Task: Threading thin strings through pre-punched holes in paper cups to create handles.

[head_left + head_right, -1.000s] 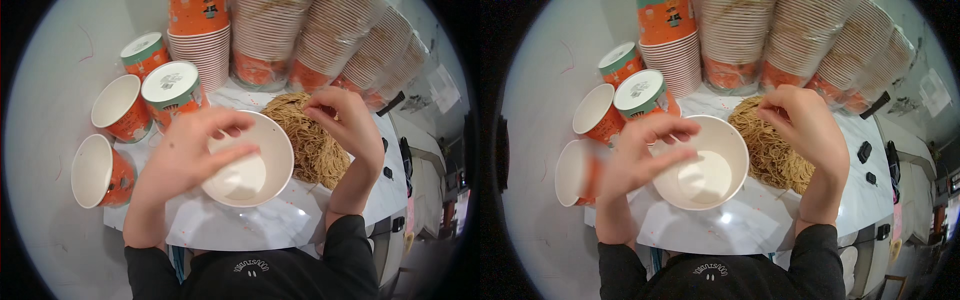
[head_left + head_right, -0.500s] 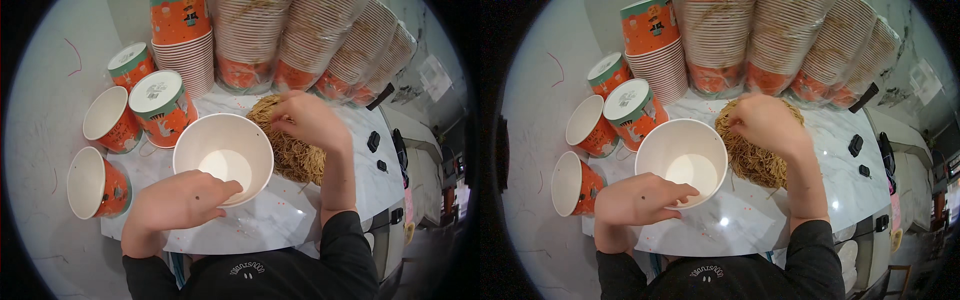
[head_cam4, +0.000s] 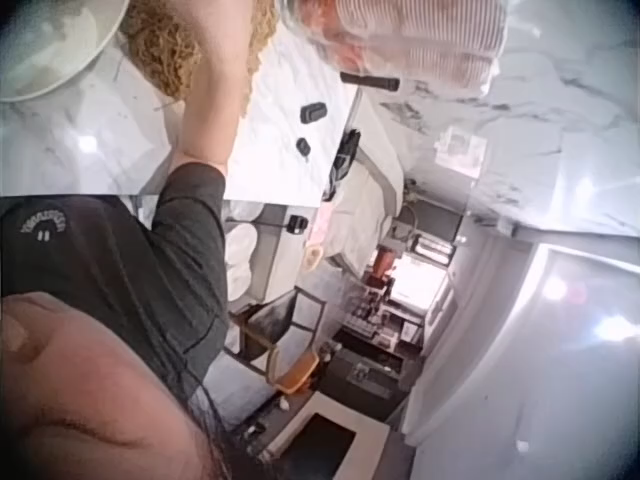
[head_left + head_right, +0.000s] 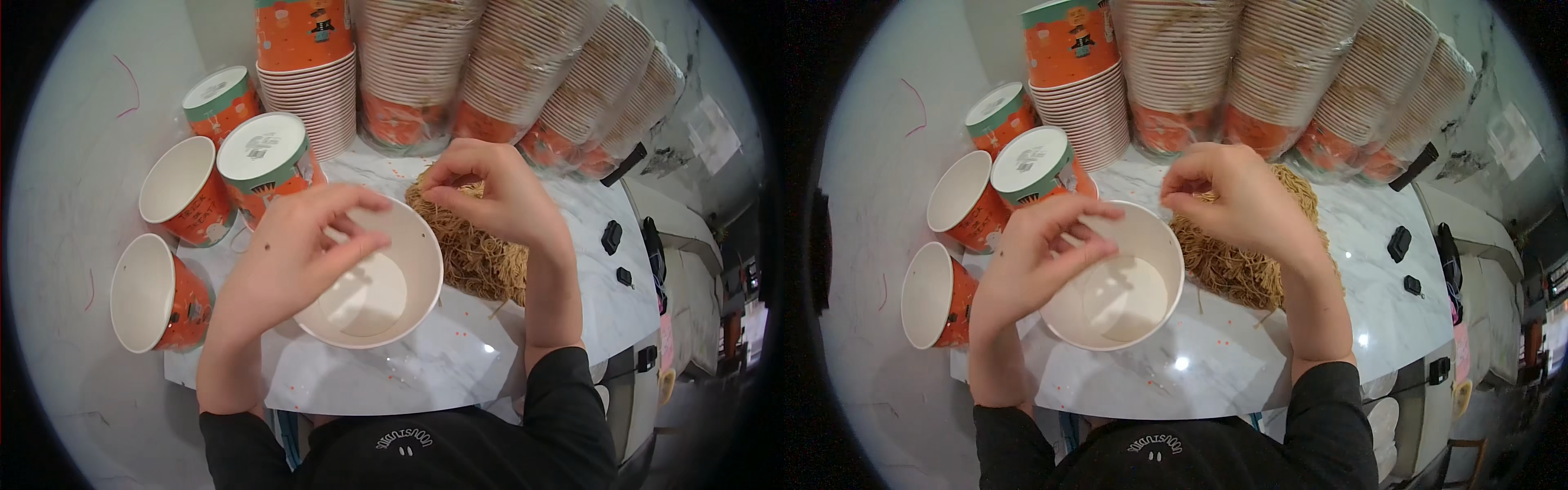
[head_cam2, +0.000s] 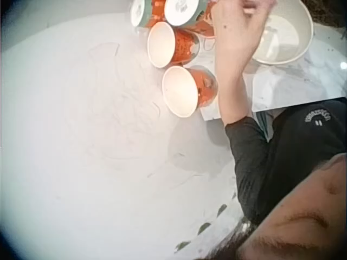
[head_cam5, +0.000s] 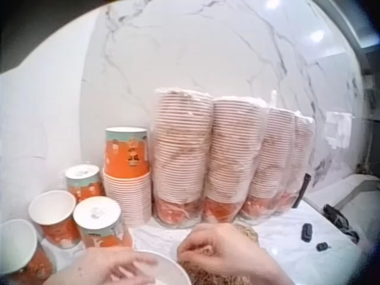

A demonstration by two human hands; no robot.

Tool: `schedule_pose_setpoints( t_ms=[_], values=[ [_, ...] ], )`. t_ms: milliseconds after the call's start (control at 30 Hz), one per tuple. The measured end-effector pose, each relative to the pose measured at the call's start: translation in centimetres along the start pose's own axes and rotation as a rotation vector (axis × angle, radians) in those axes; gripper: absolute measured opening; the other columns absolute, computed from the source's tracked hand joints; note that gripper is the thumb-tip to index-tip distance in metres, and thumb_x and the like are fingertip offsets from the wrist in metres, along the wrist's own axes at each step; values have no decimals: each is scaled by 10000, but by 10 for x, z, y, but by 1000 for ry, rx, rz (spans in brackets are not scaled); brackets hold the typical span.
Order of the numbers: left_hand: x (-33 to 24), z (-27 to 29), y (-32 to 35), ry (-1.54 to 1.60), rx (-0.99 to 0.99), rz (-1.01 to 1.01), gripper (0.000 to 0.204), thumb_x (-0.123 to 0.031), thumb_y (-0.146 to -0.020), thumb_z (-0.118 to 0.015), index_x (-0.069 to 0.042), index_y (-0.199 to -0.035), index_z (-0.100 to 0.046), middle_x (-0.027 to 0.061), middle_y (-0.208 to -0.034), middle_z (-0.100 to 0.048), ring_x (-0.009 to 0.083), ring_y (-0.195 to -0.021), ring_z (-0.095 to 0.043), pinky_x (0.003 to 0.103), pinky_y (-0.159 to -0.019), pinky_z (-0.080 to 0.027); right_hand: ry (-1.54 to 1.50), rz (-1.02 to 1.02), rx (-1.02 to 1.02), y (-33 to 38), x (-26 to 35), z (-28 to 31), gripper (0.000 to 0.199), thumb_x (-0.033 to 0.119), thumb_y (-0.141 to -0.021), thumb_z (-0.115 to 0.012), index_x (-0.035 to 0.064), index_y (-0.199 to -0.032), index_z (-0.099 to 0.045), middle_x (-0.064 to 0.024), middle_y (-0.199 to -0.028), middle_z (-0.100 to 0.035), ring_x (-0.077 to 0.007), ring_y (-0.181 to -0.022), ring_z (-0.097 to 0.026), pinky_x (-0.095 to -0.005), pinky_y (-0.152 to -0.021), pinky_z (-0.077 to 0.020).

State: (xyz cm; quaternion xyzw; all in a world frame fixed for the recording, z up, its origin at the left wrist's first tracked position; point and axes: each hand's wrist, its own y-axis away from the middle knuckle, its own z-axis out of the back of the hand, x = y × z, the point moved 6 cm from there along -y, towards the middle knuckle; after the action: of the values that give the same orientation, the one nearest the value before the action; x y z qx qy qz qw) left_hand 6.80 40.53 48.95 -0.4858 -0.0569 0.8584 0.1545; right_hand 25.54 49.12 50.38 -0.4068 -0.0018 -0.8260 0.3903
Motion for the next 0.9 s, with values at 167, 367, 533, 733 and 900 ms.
schedule_pose_setpoints(
  t_ms=[167, 367, 533, 733, 900],
  values=[
    [10, -2, 0, 332, -46, 24, 313, -128, -923, -754, 43, -1179, -697, 78, -972, -759, 122, -835, -730, 259, -736, -586, -129, 319, -124, 16, 54, -20, 70, -15, -850, -717, -23, -919, -706, -97, -863, -650, -198, -775, -685, -290, -705, -542],
    [-1, -3, 3, 639, 165, 240, 259, -151, -971, -719, 50, -1132, -707, 90, -981, -759, 97, -802, -725, 214, -713, -562, -237, 326, -247, 18, 57, -20, 103, -66, -838, -706, -14, -927, -701, -94, -918, -633, -182, -811, -680, -282, -694, -543],
    [-7, 1, 5, 694, 183, 174, 136, -77, -980, -655, 48, -1021, -688, 113, -830, -743, 118, -656, -699, 222, -612, -560, -186, 441, -412, 23, 65, -5, 104, -51, -851, -731, -12, -945, -708, -81, -917, -630, -153, -801, -658, -264, -710, -533],
    [8, 23, 9, 913, -122, 106, 163, -114, -1007, -589, 25, -941, -641, 38, -676, -638, 68, -495, -517, 201, -481, -423, -130, 286, 203, -3, 19, -15, 137, 126, -923, -755, 8, -987, -730, -38, -864, -695, -118, -771, -641, -254, -668, -504],
    [12, 61, 10, 1543, -168, -234, 179, -108, -1060, -494, 38, -1089, -594, -1, -726, -507, 67, -540, -398, 245, -572, -349, -109, -135, 527, -17, -86, -7, 228, 207, -958, -751, 0, -1052, -732, 21, -885, -702, -40, -789, -582, -242, -702, -476]
  ],
)
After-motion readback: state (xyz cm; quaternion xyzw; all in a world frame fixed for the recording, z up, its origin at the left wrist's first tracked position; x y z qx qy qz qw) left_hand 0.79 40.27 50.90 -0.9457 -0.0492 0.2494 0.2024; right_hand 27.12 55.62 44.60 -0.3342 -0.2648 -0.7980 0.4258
